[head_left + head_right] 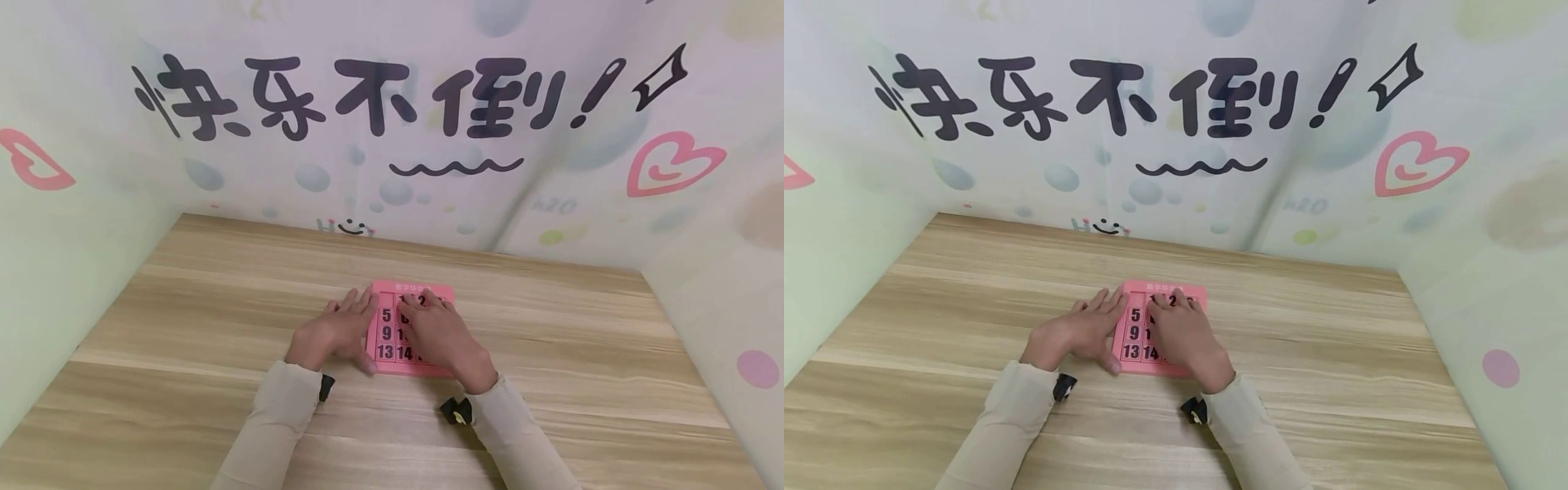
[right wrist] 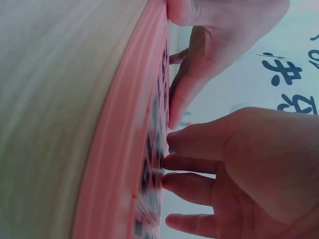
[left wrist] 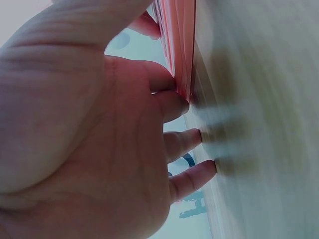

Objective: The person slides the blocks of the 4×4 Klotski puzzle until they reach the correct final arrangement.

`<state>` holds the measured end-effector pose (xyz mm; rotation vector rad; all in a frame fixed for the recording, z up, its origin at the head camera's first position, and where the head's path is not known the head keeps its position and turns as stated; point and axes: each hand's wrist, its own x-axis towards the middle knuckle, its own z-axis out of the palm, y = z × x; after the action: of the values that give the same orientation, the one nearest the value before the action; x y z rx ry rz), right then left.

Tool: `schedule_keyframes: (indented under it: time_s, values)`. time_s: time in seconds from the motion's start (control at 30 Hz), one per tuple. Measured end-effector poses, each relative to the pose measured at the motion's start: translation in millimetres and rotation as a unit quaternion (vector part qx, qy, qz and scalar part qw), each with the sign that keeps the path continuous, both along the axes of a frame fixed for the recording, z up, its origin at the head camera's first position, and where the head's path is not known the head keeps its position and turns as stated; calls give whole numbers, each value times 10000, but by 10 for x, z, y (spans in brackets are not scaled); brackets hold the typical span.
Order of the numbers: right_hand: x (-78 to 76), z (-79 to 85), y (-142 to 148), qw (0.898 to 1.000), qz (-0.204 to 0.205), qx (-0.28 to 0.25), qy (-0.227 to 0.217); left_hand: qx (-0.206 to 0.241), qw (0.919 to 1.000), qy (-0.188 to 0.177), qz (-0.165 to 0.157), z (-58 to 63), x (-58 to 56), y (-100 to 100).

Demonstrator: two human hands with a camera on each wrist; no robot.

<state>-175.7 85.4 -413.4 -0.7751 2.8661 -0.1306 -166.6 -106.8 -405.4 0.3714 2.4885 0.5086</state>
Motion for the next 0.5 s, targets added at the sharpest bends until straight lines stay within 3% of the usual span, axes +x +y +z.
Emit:
schedule_keyframes:
  time_s: [0.5]
  values:
    - [13, -10, -28, 10000, 19, -43, -18, -17, 10000, -37, 10, 5, 4, -4]
